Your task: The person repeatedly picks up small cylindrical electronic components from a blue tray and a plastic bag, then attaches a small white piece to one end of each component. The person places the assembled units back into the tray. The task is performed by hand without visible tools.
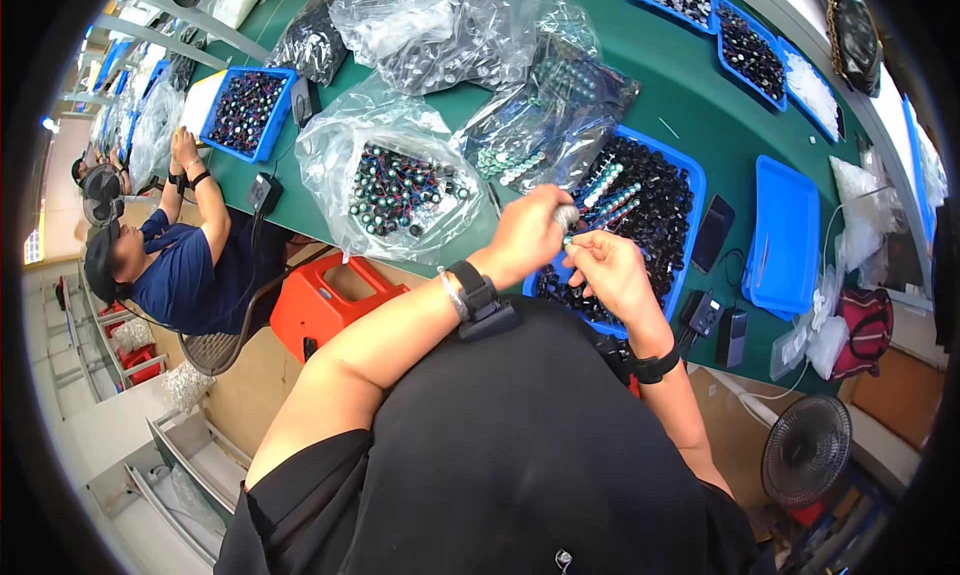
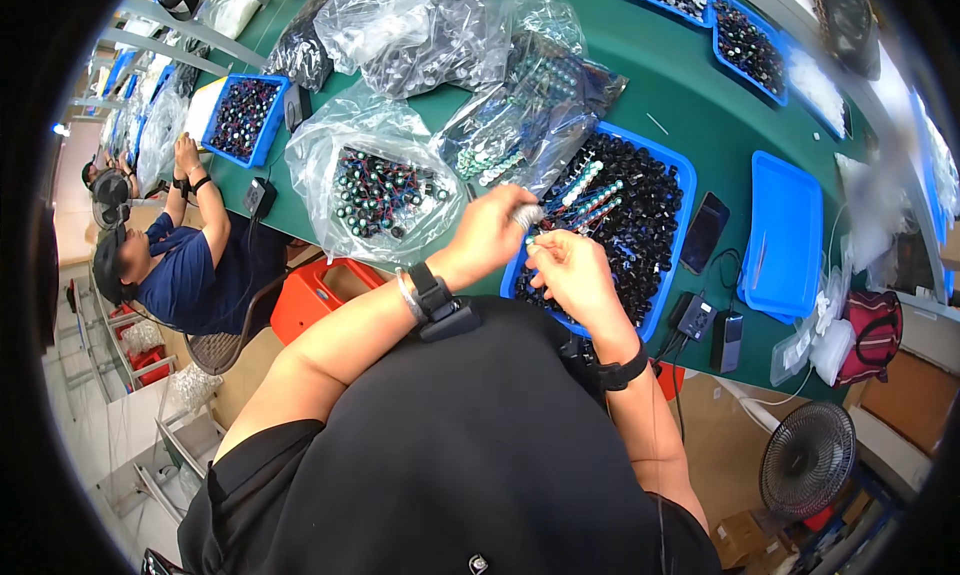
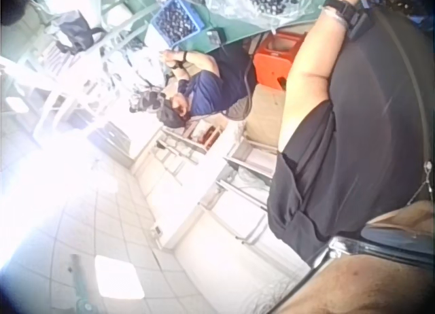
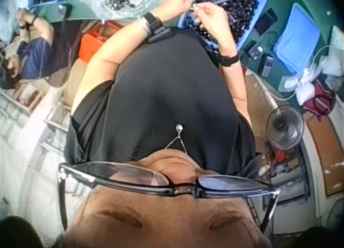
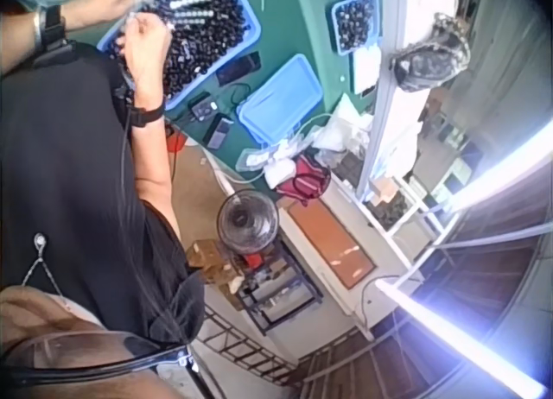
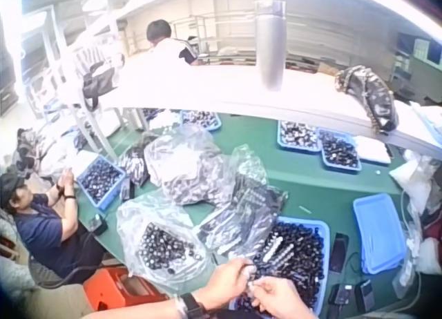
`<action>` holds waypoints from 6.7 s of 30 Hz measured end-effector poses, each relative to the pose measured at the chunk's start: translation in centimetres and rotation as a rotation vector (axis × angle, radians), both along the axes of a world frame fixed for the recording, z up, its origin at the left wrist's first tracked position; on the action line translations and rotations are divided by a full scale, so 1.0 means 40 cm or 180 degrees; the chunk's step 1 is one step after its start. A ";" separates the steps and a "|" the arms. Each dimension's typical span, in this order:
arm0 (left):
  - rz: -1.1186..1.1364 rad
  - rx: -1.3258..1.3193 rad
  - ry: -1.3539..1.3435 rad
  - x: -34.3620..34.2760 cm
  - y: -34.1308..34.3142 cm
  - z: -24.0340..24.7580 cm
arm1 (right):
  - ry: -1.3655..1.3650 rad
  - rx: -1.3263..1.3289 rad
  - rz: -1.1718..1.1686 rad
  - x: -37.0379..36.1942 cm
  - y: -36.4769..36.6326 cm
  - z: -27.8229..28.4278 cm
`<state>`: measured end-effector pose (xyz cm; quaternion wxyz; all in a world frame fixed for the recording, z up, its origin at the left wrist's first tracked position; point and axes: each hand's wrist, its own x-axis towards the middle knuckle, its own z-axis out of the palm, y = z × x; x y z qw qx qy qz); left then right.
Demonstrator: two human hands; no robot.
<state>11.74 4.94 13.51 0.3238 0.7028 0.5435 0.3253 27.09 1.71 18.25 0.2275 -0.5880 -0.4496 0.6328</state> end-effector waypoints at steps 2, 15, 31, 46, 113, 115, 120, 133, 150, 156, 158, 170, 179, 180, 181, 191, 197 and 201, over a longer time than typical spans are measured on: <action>0.0548 -0.1060 -0.0813 -0.031 0.030 -0.042 | 0.0006 0.0048 0.0047 0.006 0.004 -0.015; 0.2545 -0.0829 -0.0980 -0.499 0.060 -0.221 | 0.0135 -0.0010 -0.0870 0.185 -0.018 -0.158; -0.2358 -0.0097 0.1456 -0.005 -0.058 -0.215 | 0.0361 -0.0185 -0.1092 0.210 -0.103 -0.231; -0.0783 -0.3234 -0.2481 -0.004 0.002 -0.093 | 0.0693 -0.0111 -0.0838 0.152 -0.081 -0.171; -0.0697 -0.2864 -0.2386 -0.002 -0.021 -0.019 | 0.0390 0.0511 -0.0542 0.093 -0.028 -0.115; -0.0656 -0.2874 -0.2371 0.001 -0.021 -0.021 | 0.0368 0.0506 -0.0524 0.095 -0.028 -0.126; -0.0353 -0.2860 -0.2298 0.020 -0.022 -0.038 | 0.0413 0.0496 -0.0478 0.078 -0.030 -0.143; 0.0788 -0.1372 -0.0662 -0.036 0.012 -0.049 | 0.0365 0.0053 -0.0653 0.063 -0.015 -0.108; 0.2681 -0.0417 0.0667 -0.578 0.056 -0.255 | 0.0256 -0.0056 -0.1151 0.168 -0.057 -0.194; 0.0637 0.0574 0.1705 -0.323 0.058 -0.149 | 0.0314 -0.0095 -0.1340 0.184 -0.074 -0.200; -0.0440 -0.0113 0.1035 -0.183 0.009 -0.156 | 0.0347 -0.0086 -0.1281 0.179 -0.077 -0.206; -0.1498 0.0444 0.1961 0.046 -0.068 -0.268 | 0.0437 -0.0121 -0.1154 0.177 -0.109 -0.208; -0.0693 -0.1687 0.0280 0.052 -0.040 -0.194 | 0.0570 -0.0098 -0.1114 0.152 -0.100 -0.191; -0.0457 -0.1900 -0.0581 0.048 -0.029 -0.178 | 0.0662 -0.0025 -0.1077 0.149 -0.097 -0.187; -0.0457 -0.2430 -0.1232 0.042 -0.019 -0.161 | 0.0743 -0.0065 -0.1044 0.147 -0.093 -0.179; -0.0563 -0.3063 -0.2582 0.032 -0.001 -0.005 | 0.0987 0.0442 -0.1014 0.113 -0.055 -0.122; -0.0419 -0.2798 -0.2493 0.041 -0.018 0.016 | 0.1083 0.0522 -0.1106 0.091 -0.043 -0.112; -0.0449 -0.2710 -0.2457 0.035 -0.021 0.025 | 0.0951 0.0497 -0.1030 0.089 -0.038 -0.109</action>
